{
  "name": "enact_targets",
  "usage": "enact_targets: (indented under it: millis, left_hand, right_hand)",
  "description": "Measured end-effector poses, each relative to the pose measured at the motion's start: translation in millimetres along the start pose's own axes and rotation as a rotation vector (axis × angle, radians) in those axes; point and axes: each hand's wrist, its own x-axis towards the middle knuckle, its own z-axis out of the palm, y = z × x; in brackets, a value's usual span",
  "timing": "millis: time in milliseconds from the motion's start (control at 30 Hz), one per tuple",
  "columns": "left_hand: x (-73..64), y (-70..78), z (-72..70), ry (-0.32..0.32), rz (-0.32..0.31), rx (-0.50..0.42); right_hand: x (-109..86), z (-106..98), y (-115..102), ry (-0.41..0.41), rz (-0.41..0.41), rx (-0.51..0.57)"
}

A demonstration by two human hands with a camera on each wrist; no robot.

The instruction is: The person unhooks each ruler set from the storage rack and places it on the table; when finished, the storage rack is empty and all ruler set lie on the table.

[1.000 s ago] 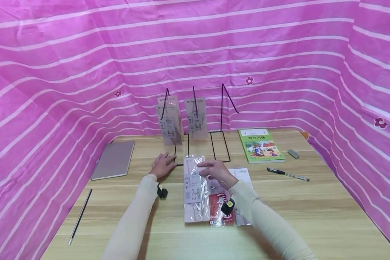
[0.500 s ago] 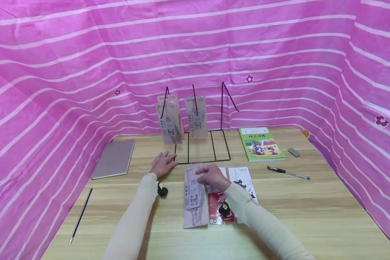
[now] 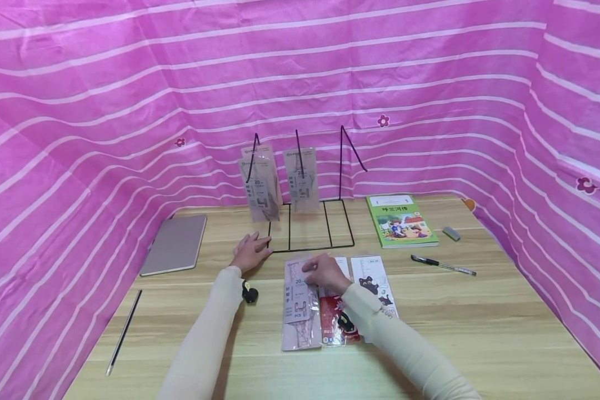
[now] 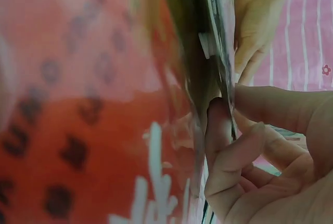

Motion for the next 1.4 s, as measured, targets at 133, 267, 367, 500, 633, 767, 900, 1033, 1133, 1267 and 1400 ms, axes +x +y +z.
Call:
enact_targets:
  millis: [133, 267, 367, 500, 633, 767, 900, 1033, 1133, 1267, 1400]
  left_hand:
    - [-0.8, -0.6, -1.7, 0.001, -0.007, -0.004]
    - [-1.0, -2.0, -2.9, -0.002, -0.015, -0.004]
    - [-0.4, -4.0, -2.8, -0.003, -0.017, -0.003]
    - [-0.3, -5.7, -2.6, 0.003, -0.012, -0.002]
    - [-1.9, -4.3, -4.0, 0.003, -0.013, 0.002]
    - [-1.3, -4.2, -4.6, 0.001, -0.021, 0.003]
    - [-0.8, -4.6, -4.8, -0.001, -0.015, 0.009]
    - [-2.3, -2.3, -5.8, -0.005, -0.007, -0.004]
    - [-4.2, -0.6, -5.9, -0.013, -0.011, -0.011]
    - [-4.4, 0.6, -4.5, -0.01, -0.01, -0.003]
    - [-3.5, 3.4, -3.2, -0.011, 0.002, -0.005]
  right_hand:
    - [-0.6, 3.0, -0.2, 0.026, -0.04, -0.06]
    - [-2.3, 5.3, -2.8, 0.042, -0.064, -0.114]
    - [-2.9, 5.5, -5.3, 0.046, -0.052, -0.14]
    - [-1.0, 0.4, -6.2, 0.059, -0.05, -0.178]
    - [4.9, -15.4, -10.9, 0.069, -0.063, -0.152]
    - [18.6, -40.3, -17.5, 0.093, -0.141, -0.11]
    - [40.6, -65.0, -18.8, 0.161, -0.227, -0.062]
    - [63.0, -85.0, -18.8, 0.253, -0.331, 0.004]
    - [76.3, -96.7, -18.0, 0.302, -0.435, 0.018]
    - [89.1, -110.1, -20.6, 0.317, -0.533, 0.02]
    - [90.5, -121.6, -38.0, 0.298, -0.598, 0.068]
